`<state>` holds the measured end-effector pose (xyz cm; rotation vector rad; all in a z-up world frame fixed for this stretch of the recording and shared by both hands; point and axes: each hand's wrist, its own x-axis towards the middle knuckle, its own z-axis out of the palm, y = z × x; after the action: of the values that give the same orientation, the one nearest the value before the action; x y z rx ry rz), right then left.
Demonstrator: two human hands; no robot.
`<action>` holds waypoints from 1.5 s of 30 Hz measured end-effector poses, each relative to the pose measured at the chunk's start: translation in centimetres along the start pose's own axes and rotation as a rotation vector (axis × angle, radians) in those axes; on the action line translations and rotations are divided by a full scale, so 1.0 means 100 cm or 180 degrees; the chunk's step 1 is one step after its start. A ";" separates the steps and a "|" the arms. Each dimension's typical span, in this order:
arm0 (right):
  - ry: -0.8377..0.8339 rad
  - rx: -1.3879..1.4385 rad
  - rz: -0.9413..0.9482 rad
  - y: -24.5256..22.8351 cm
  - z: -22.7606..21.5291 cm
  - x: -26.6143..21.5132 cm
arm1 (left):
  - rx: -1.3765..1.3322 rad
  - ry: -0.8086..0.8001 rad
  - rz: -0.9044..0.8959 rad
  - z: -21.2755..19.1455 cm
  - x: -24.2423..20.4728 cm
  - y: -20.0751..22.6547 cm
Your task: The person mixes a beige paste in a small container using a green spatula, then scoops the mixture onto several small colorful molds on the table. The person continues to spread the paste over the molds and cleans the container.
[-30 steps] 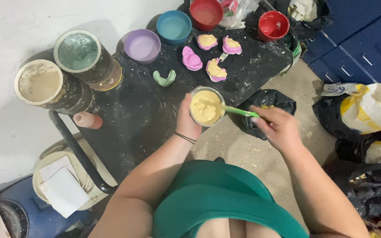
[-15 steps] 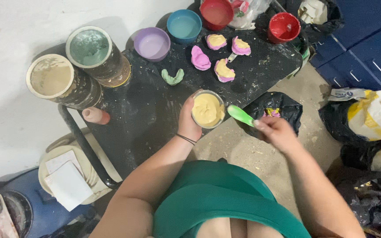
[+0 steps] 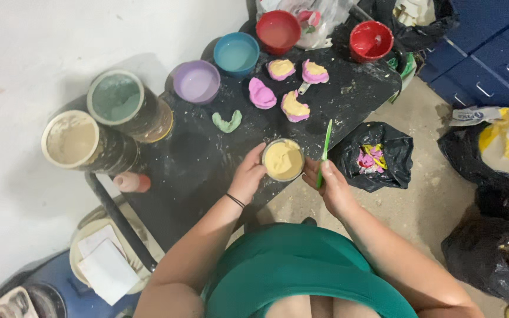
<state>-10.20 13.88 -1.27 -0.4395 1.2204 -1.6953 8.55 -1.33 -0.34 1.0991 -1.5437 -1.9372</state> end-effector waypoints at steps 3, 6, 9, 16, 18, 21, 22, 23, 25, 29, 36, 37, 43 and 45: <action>-0.0030 -0.0297 -0.0010 -0.051 0.034 -0.019 | 0.0895 0.0332 0.0301 -0.020 0.032 0.031; 0.0111 -0.0355 0.0050 -0.046 0.017 -0.016 | 0.1934 0.0524 0.0634 -0.019 0.077 0.076; 0.0079 -0.0362 -0.0070 -0.030 0.000 -0.014 | 0.3485 0.0899 0.1024 -0.024 0.154 0.065; 0.0234 -0.0655 0.0061 -0.024 -0.024 -0.021 | 0.4538 0.0643 0.0117 -0.020 0.208 0.069; 0.0319 -0.0546 0.0107 -0.020 -0.033 -0.021 | 0.4483 0.0456 -0.0028 -0.021 0.209 0.075; 0.0368 -0.0479 0.0101 -0.008 -0.048 -0.019 | 0.4330 0.0423 0.0137 -0.023 0.199 0.085; 0.0370 -0.0468 0.0101 -0.012 -0.046 -0.021 | 0.4341 0.0420 0.0136 -0.024 0.195 0.087; 0.0329 -0.0477 0.0053 -0.016 -0.043 -0.023 | 0.4287 0.0436 0.0211 -0.024 0.191 0.088; 0.0275 -0.0485 0.0002 -0.024 -0.035 -0.025 | 0.4235 0.0465 0.0286 -0.027 0.179 0.093; 0.0094 -0.0467 -0.0116 -0.030 -0.025 -0.022 | 0.3736 0.0742 0.1166 -0.033 0.137 0.109; -0.0157 -0.0491 -0.0301 -0.035 -0.003 -0.022 | 0.2861 0.0461 0.1933 -0.008 0.016 0.139; -0.0174 -0.0498 -0.0288 -0.033 -0.004 -0.023 | 0.2857 0.0481 0.1919 -0.007 0.007 0.131; -0.0675 -0.1270 -0.0573 -0.046 0.002 -0.020 | 0.2447 0.0394 0.1977 0.002 -0.035 0.111; -0.0568 -0.1219 -0.0678 -0.025 -0.013 -0.013 | 0.2142 0.0427 0.2271 0.002 -0.042 0.104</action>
<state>-11.78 15.71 0.69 -0.9619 1.4057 -1.5548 9.41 -1.08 10.84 0.7104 -2.1833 -0.8764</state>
